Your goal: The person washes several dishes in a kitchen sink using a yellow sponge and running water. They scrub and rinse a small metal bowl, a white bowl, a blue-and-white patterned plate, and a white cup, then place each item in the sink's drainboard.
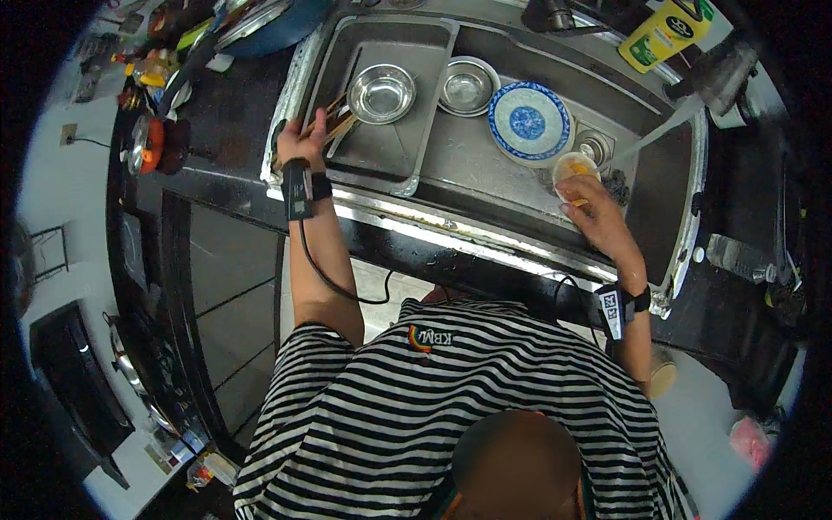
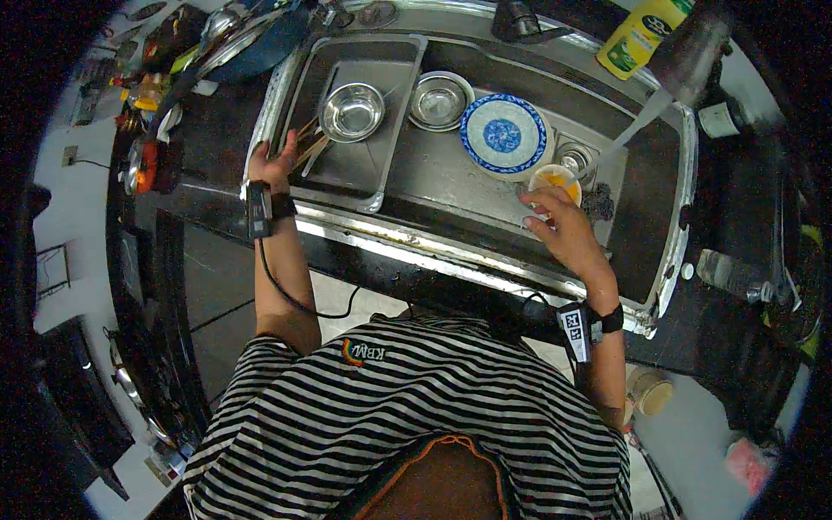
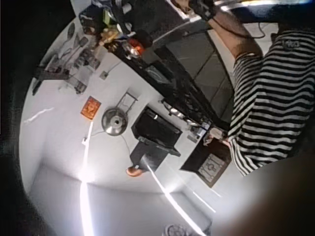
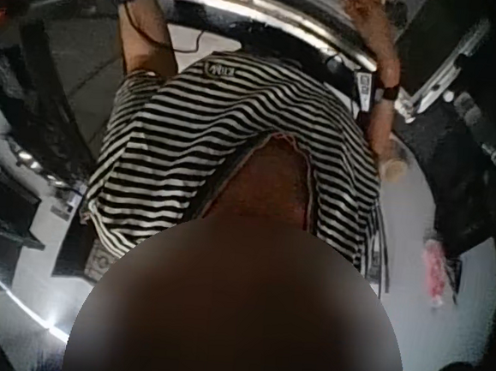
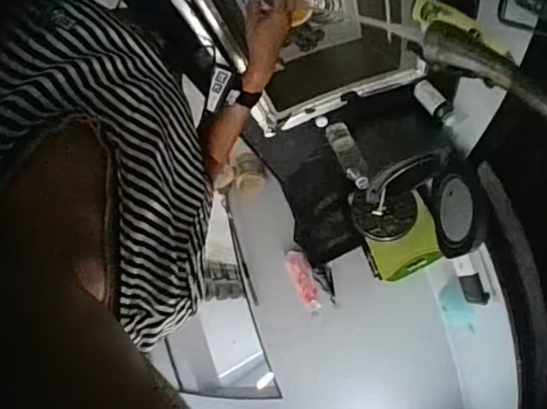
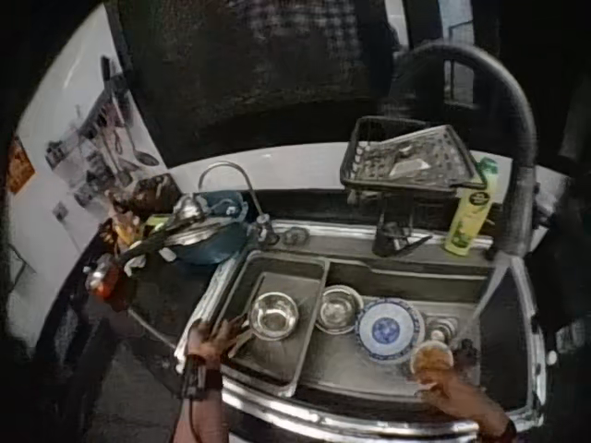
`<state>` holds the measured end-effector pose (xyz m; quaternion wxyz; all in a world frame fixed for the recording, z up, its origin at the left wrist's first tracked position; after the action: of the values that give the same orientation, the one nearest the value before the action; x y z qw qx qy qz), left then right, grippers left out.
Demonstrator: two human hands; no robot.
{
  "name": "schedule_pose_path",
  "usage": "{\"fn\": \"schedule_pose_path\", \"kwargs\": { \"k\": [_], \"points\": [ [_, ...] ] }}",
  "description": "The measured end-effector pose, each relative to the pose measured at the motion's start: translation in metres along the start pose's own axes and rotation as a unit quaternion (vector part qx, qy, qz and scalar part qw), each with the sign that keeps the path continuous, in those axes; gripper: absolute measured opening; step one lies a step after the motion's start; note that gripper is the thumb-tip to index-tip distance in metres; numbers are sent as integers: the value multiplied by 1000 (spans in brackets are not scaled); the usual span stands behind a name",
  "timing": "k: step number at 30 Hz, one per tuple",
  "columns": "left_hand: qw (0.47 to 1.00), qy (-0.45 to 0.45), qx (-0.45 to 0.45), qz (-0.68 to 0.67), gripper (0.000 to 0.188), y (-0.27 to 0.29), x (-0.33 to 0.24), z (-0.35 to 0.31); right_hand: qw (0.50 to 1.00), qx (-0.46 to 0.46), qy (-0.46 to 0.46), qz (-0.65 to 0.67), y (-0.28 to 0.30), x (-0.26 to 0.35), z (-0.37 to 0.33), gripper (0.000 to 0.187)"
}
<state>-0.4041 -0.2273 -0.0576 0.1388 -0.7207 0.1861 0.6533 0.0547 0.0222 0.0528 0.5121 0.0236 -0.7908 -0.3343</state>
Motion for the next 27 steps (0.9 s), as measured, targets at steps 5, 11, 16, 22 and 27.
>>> {"fn": "schedule_pose_path", "kwargs": {
  "k": [5,11,16,22,27],
  "points": [
    [966,53,-75,-243,32,-9,-18,-66,999,-28,-31,25,12,-28,-6,30],
    [994,84,44,-54,30,-104,-31,-93,996,-16,-80,39,25,-54,-4,29],
    [564,-395,162,707,32,-167,-49,-71,998,-29,-59,1,36,-50,-2,29],
    [577,-248,263,733,22,-154,-35,-46,998,-33,-60,9,42,-72,-2,26],
    [753,-257,222,564,20,-151,-122,-74,994,-93,-47,-32,65,-104,-13,25]
  ]
}}
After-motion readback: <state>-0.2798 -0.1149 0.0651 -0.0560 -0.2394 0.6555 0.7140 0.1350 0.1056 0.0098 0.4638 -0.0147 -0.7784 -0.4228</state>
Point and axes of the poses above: each hand's wrist, its own z-axis towards the middle knuckle, its own y-axis out of the back of the hand, x = y × z, the point moved 7 cm from there along z, towards the middle knuckle, and after that the axes turned 7 degrees about -y, right-handed, at the moved point
